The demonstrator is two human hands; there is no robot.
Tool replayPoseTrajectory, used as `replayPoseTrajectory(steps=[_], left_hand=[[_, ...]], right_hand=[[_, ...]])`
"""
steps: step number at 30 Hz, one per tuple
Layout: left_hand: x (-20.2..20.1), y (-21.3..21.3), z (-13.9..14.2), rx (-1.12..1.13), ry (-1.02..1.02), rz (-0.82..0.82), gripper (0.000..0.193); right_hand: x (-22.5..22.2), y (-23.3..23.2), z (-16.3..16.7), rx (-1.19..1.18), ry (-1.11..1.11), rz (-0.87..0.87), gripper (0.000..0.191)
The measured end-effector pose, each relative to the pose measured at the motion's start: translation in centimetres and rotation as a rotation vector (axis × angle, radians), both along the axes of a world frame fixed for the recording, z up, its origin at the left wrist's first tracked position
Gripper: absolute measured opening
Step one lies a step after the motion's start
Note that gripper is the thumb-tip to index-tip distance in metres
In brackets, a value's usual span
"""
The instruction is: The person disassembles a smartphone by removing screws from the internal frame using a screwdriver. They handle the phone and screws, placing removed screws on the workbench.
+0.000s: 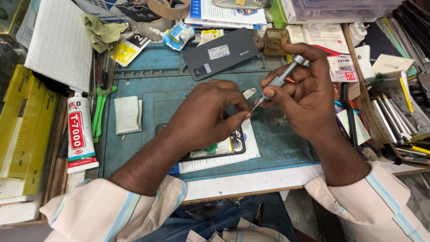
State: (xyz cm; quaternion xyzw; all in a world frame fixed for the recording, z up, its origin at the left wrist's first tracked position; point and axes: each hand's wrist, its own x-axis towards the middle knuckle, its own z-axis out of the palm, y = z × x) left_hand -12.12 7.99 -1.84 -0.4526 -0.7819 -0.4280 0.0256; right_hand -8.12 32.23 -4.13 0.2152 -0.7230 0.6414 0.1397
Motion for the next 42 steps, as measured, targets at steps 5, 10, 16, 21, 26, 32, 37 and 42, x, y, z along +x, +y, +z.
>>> replayPoseTrajectory(steps=[5,10,16,21,26,32,37,42], left_hand=[[0.0,0.1,0.2,0.019,-0.139,0.07,0.01],[-0.2,0.2,0.6,0.002,-0.209,0.104,0.015],[-0.4,0.1,0.4,-0.001,-0.257,0.082,0.014],[-1.0,-0.6,0.9,0.088,-0.155,-0.029,0.017],[-1.6,-3.1,2.5,-0.274,-0.088,0.084,0.033],[-0.8,-4.4,3.9,-0.594,-0.113,0.088,0.055],[-0.7,-4.7,4.5,-0.709,-0.188,0.131,0.059],[-1.0,-4.9,4.6,-0.733,-0.208,0.132,0.062]], right_hand=[[-0.1,0.2,-0.1,0.024,0.135,0.016,0.064],[-0.1,0.4,0.0,0.011,0.173,0.132,0.058],[0.0,0.5,0.1,0.016,0.182,0.145,0.056],[-0.2,0.5,0.1,0.008,0.171,0.117,0.056],[0.1,0.2,-0.1,-0.002,0.131,0.079,0.058],[0.5,-1.2,-0.2,0.048,0.128,0.097,0.061],[0.8,-2.8,-0.6,0.309,0.228,0.102,0.069],[0.6,-3.4,-0.7,0.382,0.206,0.13,0.067]])
